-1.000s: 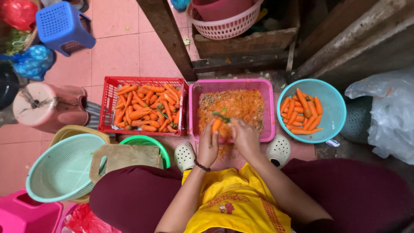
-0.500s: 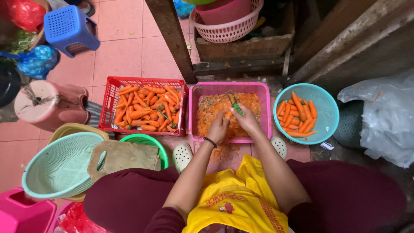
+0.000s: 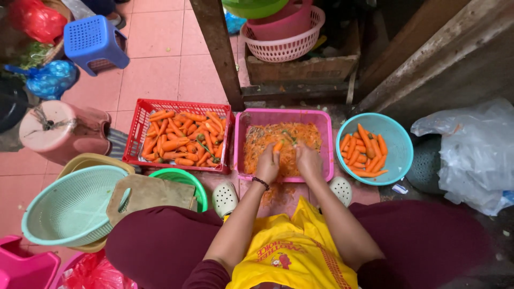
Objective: The recorder is peeling carrots with a hand peeler and placing the peeled carrots into a blue bowl while the peels go into a pink tray.
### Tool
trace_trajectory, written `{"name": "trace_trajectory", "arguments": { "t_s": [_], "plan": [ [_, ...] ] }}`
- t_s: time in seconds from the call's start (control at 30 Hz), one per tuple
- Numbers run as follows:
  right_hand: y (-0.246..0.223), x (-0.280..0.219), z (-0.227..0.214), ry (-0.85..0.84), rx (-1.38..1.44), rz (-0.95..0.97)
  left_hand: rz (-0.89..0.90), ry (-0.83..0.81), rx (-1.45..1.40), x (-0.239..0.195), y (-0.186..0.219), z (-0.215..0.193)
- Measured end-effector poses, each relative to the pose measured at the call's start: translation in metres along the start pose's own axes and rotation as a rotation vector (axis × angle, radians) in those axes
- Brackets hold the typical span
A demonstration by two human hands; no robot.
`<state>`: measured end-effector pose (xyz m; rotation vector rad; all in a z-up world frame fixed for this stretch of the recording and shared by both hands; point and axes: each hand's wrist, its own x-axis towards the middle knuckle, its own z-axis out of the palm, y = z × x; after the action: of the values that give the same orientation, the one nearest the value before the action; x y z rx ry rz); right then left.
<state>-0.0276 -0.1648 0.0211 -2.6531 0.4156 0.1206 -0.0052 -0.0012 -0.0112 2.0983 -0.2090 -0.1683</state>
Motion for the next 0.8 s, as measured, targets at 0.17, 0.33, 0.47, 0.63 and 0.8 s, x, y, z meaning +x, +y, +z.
{"name": "trace_trajectory", "arguments": {
  "t_s": [0.17, 0.33, 0.47, 0.63, 0.8],
  "plan": [
    [-0.013, -0.002, -0.003, 0.005, -0.033, -0.028, 0.032, 0.037, 0.057, -0.001, 0.015, -0.011],
    [-0.014, -0.003, 0.006, -0.004, -0.067, 0.045, 0.039, 0.086, 0.098, 0.003, -0.001, -0.005],
    [-0.027, -0.009, 0.005, 0.056, -0.07, -0.111, 0.037, 0.081, 0.053, 0.0, -0.001, -0.007],
    [-0.02, -0.005, 0.005, 0.064, -0.024, -0.114, -0.005, 0.045, 0.004, 0.004, -0.016, 0.005],
    [-0.035, -0.007, 0.008, -0.017, -0.09, -0.026, -0.02, 0.041, -0.104, 0.004, -0.018, -0.004]
  ]
}}
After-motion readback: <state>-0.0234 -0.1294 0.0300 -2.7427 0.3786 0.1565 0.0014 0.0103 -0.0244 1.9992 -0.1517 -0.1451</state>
